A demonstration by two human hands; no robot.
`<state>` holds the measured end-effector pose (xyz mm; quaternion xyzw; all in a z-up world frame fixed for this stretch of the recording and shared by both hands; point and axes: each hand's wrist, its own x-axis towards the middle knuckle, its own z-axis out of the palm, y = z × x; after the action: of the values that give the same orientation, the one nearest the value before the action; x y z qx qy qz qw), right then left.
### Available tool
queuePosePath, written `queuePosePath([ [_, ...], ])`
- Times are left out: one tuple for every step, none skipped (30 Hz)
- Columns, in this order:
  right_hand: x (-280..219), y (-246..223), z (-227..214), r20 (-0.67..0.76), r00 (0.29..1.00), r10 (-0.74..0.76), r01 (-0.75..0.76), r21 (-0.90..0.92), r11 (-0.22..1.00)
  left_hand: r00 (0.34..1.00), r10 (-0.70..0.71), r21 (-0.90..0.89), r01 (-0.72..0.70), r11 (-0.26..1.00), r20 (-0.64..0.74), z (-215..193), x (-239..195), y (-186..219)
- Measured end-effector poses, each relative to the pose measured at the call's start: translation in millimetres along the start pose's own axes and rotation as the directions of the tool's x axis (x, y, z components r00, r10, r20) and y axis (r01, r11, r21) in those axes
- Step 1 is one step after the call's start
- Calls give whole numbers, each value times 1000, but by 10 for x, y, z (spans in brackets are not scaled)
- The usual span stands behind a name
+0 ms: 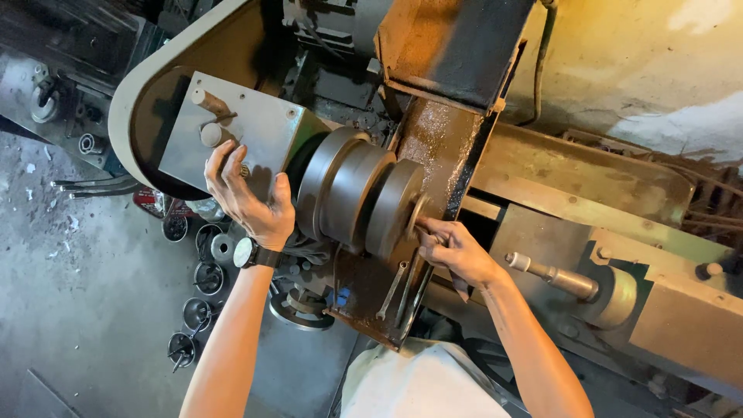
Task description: Measuring a metal part with calipers and operating a manual lathe machine.
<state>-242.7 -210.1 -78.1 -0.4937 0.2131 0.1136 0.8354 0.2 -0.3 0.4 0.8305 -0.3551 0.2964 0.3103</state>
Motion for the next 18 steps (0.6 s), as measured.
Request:
queuePosePath([
  [22, 96, -45, 1, 1000, 0, 0, 1, 1000, 1000, 1, 1, -1, 1000, 0, -3, -3, 9],
  [47, 189, -89, 31, 997, -72, 72, -4, 997, 1000, -5, 7, 5, 1000, 3, -3, 0, 14],
  [73, 282, -133, 62, 988, -144, 144, -6, 989, 1000, -11, 13, 11, 1000, 6, -2, 3, 20],
  [92, 310, -152, 61, 988, -144, 144, -7, 990, 1000, -12, 12, 12, 1000, 5, 0, 9, 16],
  [111, 341, -172, 87, 979, -186, 183, 39, 982, 1000, -5, 5, 5, 1000, 2, 4, 14, 11],
  [127, 382, -185, 112, 967, -227, 218, 88, 972, 1000, 1, -1, -1, 1000, 1, 0, 11, 5],
  [87, 286, -141, 111, 968, -226, 216, 89, 972, 1000, 1, -1, -1, 1000, 2, 3, 5, 13],
  [55, 183, -93, 95, 976, -195, 194, 18, 981, 1000, 1, 4, -1, 1000, 1, 0, 8, 17],
  [24, 78, -44, 77, 983, -166, 170, -52, 984, 1000, 1, 10, -1, 1000, 0, -3, 14, 21],
  [-9, 6, -15, 78, 983, -166, 170, -52, 984, 1000, 1, 11, -1, 1000, 0, -3, 15, 22],
  [-42, -65, 14, 37, 996, -80, 82, -42, 996, 1000, 1, 6, -1, 1000, -2, -1, 16, 22],
  [-84, -133, 41, 0, 1000, 9, -9, -30, 999, 1000, -1, 1, 1, 1000, -4, -4, 6, 29],
  [-70, -128, 38, 0, 1000, 11, -11, -32, 999, 1000, -4, 2, 4, 1000, -4, -3, 3, 25],
  [-56, -117, 41, -18, 999, 46, -46, -21, 999, 1000, 1, 3, -1, 1000, -3, -1, 5, 18],
  [-42, -106, 42, -36, 996, 81, -82, -9, 997, 1000, 5, 4, -5, 1000, -2, 2, 7, 12],
  [-1, 31, -24, -35, 996, 82, -82, -7, 997, 1000, 6, 5, -6, 1000, 0, 0, 3, 11],
  [40, 167, -89, 8, 999, -53, 53, -42, 998, 1000, 7, 5, -7, 1000, -1, -1, 0, 11],
  [84, 295, -160, 54, 981, -185, 189, -73, 979, 1000, 9, 3, -9, 1000, -4, 6, 4, 11],
])
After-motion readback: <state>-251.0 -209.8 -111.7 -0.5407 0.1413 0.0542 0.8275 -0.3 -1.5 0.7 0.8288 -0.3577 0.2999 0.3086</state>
